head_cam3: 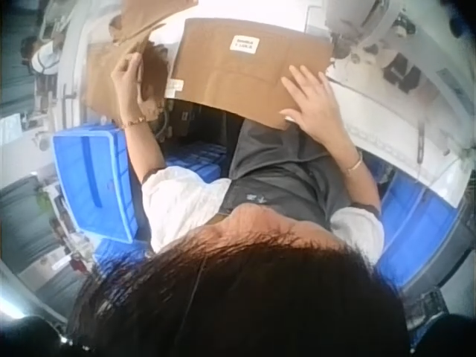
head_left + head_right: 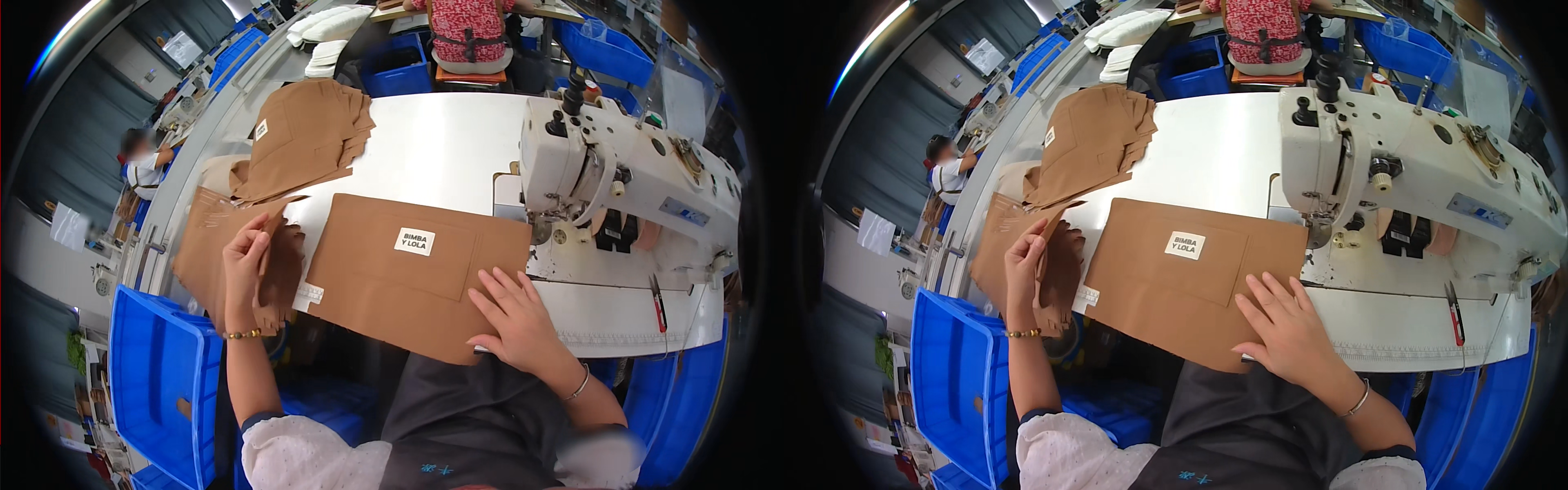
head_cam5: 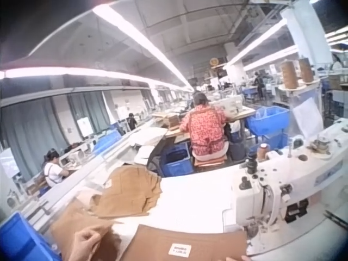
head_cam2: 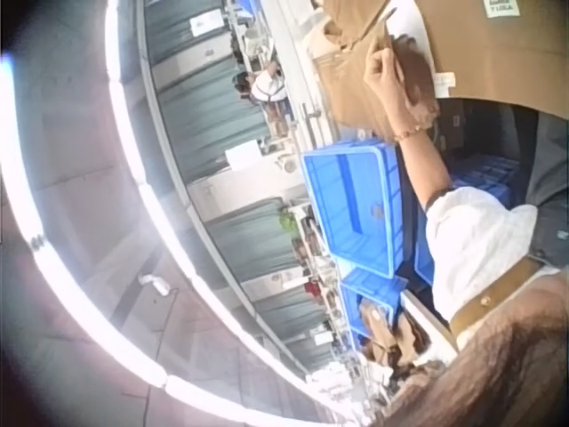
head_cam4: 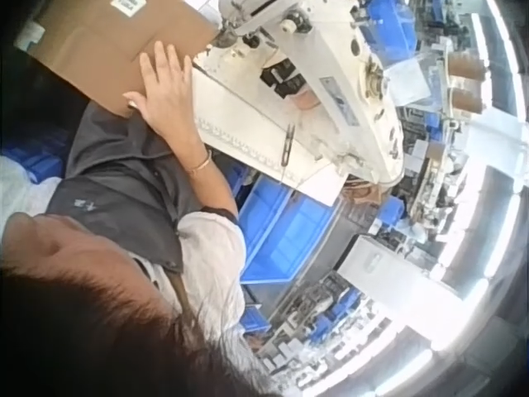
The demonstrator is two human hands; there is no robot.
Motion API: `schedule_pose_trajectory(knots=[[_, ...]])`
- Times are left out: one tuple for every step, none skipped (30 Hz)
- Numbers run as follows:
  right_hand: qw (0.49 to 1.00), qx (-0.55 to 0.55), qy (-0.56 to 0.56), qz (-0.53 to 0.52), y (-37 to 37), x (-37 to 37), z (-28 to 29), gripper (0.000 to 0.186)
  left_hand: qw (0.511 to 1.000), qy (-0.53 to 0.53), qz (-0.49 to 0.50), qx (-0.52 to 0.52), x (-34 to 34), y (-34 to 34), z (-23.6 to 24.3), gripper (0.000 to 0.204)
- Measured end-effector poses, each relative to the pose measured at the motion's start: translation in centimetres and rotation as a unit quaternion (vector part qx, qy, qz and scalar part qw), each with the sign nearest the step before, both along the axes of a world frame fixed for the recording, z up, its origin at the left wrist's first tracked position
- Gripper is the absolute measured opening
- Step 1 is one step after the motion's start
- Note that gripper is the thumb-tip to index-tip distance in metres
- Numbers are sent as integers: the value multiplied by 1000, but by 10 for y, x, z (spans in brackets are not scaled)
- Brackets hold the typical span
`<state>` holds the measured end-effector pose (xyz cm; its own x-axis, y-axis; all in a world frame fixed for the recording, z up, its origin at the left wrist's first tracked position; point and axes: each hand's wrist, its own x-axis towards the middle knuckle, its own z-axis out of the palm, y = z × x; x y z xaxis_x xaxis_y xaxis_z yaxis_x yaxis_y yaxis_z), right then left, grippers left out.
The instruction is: Sewing fabric pieces together using an industrial sewing machine.
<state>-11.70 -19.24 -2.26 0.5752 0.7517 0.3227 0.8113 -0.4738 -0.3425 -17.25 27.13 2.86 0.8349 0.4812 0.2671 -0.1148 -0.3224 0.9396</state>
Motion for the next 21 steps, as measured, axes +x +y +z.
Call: schedule_pose_trajectory(knots=[[1000,-2,2,-8,0,1,-2,68,999,1,-42,-4,9,-30,9,13],[1000,-5,3,-2,-1,1,-2,69,994,20,-102,-31,14,-58,15,12],[1000,-8,4,3,-2,0,-4,70,984,39,-163,-57,18,-85,15,11],[1000,-10,4,-8,-2,-1,-3,70,974,38,-222,9,25,-112,10,11],[1000,0,-4,0,0,-1,-3,68,957,36,-277,77,30,-137,5,11],[1000,9,-11,7,2,-2,-5,67,932,52,-335,129,37,-156,-3,11],[1000,7,-11,-2,5,-1,-8,67,901,68,-389,181,43,-171,-12,14],[1000,5,-4,1,3,0,-11,65,894,69,-402,183,54,-189,-17,14],[1000,2,3,4,1,0,-12,62,893,66,-359,264,64,-207,-22,17],[1000,0,0,10,0,0,-11,58,887,59,-310,338,69,-218,-25,20],[1000,-2,4,0,1,0,-11,58,884,59,-321,335,77,-226,-23,20],[1000,5,-3,0,2,0,-13,59,878,92,-281,376,88,-233,-20,23],[1000,14,-13,6,3,0,-14,59,869,125,-235,417,95,-238,-16,26],[999,22,-30,6,4,0,-15,61,865,62,-214,450,104,-236,-27,31],[999,22,-27,1,4,-1,-14,61,863,62,-219,450,109,-237,-28,31],[999,27,-30,1,4,-1,-14,62,855,92,-214,464,118,-238,-28,30],[999,32,-33,1,4,0,-15,63,845,122,-207,477,124,-238,-28,29],[999,33,-31,-7,3,0,-15,63,834,138,-235,480,128,-237,-25,25],[999,35,-28,0,1,0,-16,62,830,137,-243,482,134,-233,-23,25],[999,38,-26,10,1,0,-15,61,849,156,-289,414,140,-227,-19,24],[999,41,-26,3,1,1,-14,61,861,174,-333,344,145,-223,-16,23]])
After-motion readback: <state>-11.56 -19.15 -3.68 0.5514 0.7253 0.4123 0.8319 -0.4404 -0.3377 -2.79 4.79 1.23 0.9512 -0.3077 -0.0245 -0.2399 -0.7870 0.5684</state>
